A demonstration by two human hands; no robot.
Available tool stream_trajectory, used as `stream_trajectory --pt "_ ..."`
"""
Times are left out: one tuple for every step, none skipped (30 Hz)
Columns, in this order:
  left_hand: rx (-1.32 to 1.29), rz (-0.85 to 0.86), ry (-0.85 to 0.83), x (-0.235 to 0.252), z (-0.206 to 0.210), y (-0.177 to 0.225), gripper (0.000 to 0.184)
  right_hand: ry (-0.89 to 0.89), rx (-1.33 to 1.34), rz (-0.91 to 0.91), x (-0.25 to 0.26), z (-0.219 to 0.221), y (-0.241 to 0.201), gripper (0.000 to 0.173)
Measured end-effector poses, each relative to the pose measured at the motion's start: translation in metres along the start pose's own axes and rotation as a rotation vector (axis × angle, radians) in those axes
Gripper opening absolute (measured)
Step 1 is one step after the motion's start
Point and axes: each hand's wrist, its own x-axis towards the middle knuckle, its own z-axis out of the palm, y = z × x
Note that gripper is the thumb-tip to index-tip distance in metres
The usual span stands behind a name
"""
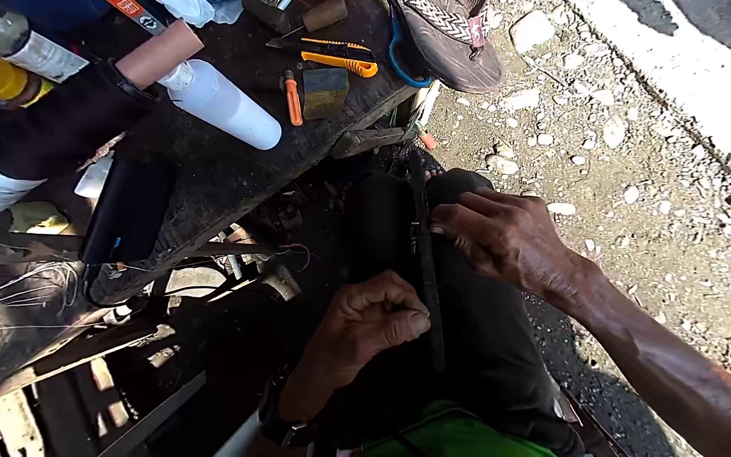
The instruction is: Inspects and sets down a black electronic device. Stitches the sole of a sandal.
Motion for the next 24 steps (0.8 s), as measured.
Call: stream_trajectory --pt "0.011 0.000 0.102 0.008 -0.002 0.001 0.009 0.003 -0.002 -0.007 0.000 0.001 0.000 0.028" --pt "0.052 0.017 0.203 0.018 -0.004 0.002 0.010 0.008 -0.001 -0.014 0.000 0.002 0.001 0.028" --pt "0.101 0.046 0.292 0.027 -0.006 0.002 0.010 0.011 -0.003 -0.019 -0.001 0.002 0.001 0.028" --pt "0.154 0.076 0.352 0.036 -0.007 0.001 0.010 0.013 -0.006 -0.024 -0.001 0.002 0.001 0.028" --pt "0.217 0.101 0.375 0.043 -0.008 0.000 0.012 0.015 -0.008 -0.026 -0.002 0.002 0.002 0.028" --pt "0.287 0.110 0.373 0.048 -0.008 0.000 0.013 0.016 -0.006 -0.026 -0.002 0.002 0.001 0.027" --pt "0.364 0.099 0.351 0.051 -0.008 0.001 0.014 0.016 -0.007 -0.024 -0.003 0.002 0.001 0.027" --pt "0.431 0.083 0.325 0.053 -0.006 0.001 0.015 0.013 -0.009 -0.020 -0.003 0.001 0.001 0.027" --pt "0.477 0.071 0.297 0.052 -0.005 0.003 0.016 0.010 -0.007 -0.017 -0.003 0.001 0.001 0.027" --pt "0.493 0.061 0.268 0.050 -0.006 0.004 0.018 0.009 -0.010 -0.012 -0.003 0.001 0.000 0.027" --pt "0.490 0.052 0.247 0.048 -0.006 0.005 0.022 0.009 -0.015 -0.004 -0.004 0.001 0.000 0.028" --pt "0.482 0.044 0.239 0.045 -0.007 0.006 0.025 0.006 -0.028 0.006 -0.003 0.000 -0.002 0.028" --pt "0.478 0.039 0.244 0.043 -0.008 0.006 0.024 -0.002 -0.047 0.016 -0.003 -0.001 -0.005 0.028" --pt "0.472 0.030 0.246 0.041 -0.008 0.006 0.021 -0.019 -0.077 0.026 -0.001 -0.002 -0.008 0.026" --pt "0.466 0.020 0.237 0.040 -0.009 0.006 0.018 -0.043 -0.111 0.032 0.000 -0.004 -0.013 0.024" --pt "0.459 0.009 0.222 0.041 -0.011 0.006 0.017 -0.067 -0.137 0.027 0.002 -0.004 -0.018 0.021" --pt "0.459 0.004 0.208 0.041 -0.012 0.006 0.017 -0.097 -0.147 0.012 0.003 -0.004 -0.020 0.018" --pt "0.465 0.000 0.197 0.042 -0.014 0.006 0.017 -0.120 -0.141 -0.011 0.003 -0.004 -0.019 0.016" --pt "0.476 0.000 0.187 0.043 -0.015 0.007 0.017 -0.135 -0.129 -0.040 0.002 -0.003 -0.015 0.016" --pt "0.493 0.003 0.179 0.044 -0.015 0.008 0.017 -0.136 -0.117 -0.059 0.001 -0.003 -0.010 0.018" --pt "0.513 0.005 0.175 0.046 -0.013 0.009 0.017 -0.132 -0.108 -0.060 0.000 -0.003 -0.006 0.023" --pt "0.536 0.008 0.180 0.047 -0.011 0.010 0.017 -0.122 -0.106 -0.043 -0.002 -0.004 -0.003 0.030" --pt "0.555 0.014 0.186 0.048 -0.008 0.012 0.017 -0.106 -0.106 -0.016 -0.004 -0.005 0.000 0.036" --pt "0.574 0.028 0.191 0.049 -0.004 0.013 0.017 -0.091 -0.109 0.018 -0.007 -0.007 0.002 0.040"
